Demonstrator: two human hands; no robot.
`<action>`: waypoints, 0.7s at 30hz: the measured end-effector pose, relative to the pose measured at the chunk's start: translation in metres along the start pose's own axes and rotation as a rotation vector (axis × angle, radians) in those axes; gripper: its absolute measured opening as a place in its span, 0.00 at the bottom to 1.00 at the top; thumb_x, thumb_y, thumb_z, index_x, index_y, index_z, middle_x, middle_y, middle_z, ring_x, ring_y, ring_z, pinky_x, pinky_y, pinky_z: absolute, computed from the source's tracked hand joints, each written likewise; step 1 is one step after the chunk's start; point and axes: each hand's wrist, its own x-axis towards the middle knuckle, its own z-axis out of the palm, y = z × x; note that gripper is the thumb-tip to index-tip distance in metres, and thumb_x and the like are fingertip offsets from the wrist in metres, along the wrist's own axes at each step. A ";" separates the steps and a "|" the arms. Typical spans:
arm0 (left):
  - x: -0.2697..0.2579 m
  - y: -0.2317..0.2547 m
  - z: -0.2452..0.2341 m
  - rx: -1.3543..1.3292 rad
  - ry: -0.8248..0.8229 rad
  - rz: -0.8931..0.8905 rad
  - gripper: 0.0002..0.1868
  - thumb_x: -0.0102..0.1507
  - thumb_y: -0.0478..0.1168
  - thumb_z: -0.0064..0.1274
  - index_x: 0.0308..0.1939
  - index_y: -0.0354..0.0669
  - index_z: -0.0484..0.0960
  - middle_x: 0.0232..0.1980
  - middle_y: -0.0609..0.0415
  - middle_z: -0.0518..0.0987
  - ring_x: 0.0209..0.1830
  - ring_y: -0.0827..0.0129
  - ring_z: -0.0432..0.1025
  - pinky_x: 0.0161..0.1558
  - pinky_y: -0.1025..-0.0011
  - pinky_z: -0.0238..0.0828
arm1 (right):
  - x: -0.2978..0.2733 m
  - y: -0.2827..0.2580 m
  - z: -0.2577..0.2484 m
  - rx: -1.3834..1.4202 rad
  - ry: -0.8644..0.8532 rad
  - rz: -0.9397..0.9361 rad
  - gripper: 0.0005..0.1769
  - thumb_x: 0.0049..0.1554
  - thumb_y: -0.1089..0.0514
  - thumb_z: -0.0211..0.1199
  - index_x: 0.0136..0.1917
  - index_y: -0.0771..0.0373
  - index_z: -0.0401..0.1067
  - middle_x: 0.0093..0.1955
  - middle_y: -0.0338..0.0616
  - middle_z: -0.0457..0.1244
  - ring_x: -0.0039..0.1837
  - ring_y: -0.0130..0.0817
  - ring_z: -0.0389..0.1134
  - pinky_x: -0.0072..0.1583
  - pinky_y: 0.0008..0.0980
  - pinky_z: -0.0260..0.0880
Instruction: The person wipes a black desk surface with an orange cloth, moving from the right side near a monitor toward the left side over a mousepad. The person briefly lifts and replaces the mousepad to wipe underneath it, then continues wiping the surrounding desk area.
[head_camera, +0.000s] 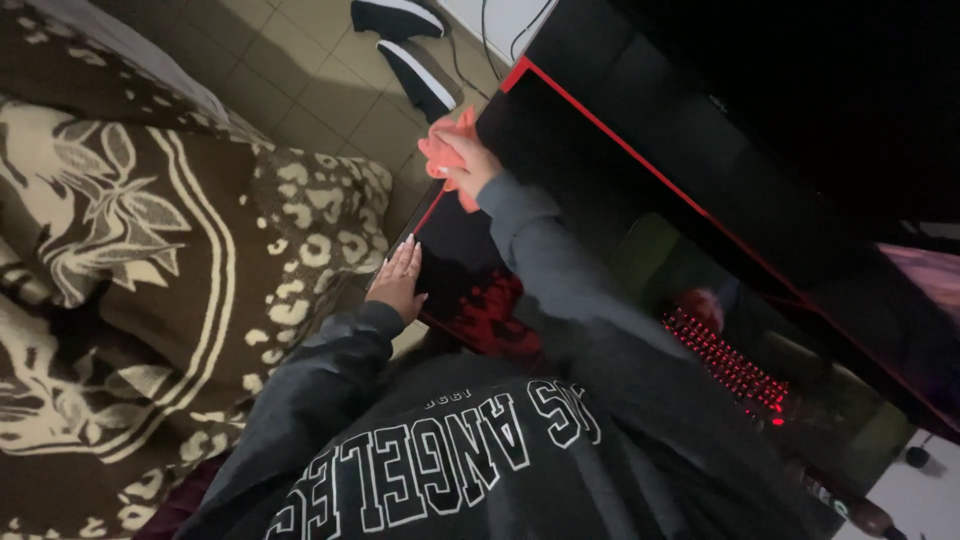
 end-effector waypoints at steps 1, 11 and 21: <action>0.004 -0.004 0.007 0.039 0.006 -0.010 0.52 0.61 0.51 0.53 0.78 0.45 0.34 0.81 0.51 0.31 0.81 0.56 0.34 0.74 0.54 0.43 | -0.007 -0.005 0.002 0.044 0.084 0.167 0.35 0.53 0.57 0.69 0.72 0.54 0.62 0.72 0.45 0.59 0.73 0.40 0.59 0.73 0.35 0.56; 0.008 -0.008 0.009 0.109 -0.045 -0.009 0.56 0.59 0.53 0.54 0.79 0.45 0.32 0.82 0.50 0.30 0.81 0.55 0.34 0.75 0.56 0.46 | -0.079 -0.126 -0.141 0.950 0.562 0.889 0.26 0.54 0.28 0.47 0.50 0.45 0.73 0.22 0.39 0.51 0.17 0.34 0.49 0.21 0.16 0.41; 0.003 -0.005 0.000 0.099 -0.057 0.019 0.55 0.61 0.51 0.53 0.78 0.42 0.30 0.81 0.47 0.28 0.81 0.52 0.33 0.75 0.56 0.47 | -0.115 0.062 -0.112 1.435 1.526 0.422 0.30 0.64 0.36 0.40 0.75 0.42 0.42 0.52 0.44 0.64 0.56 0.36 0.67 0.54 0.39 0.68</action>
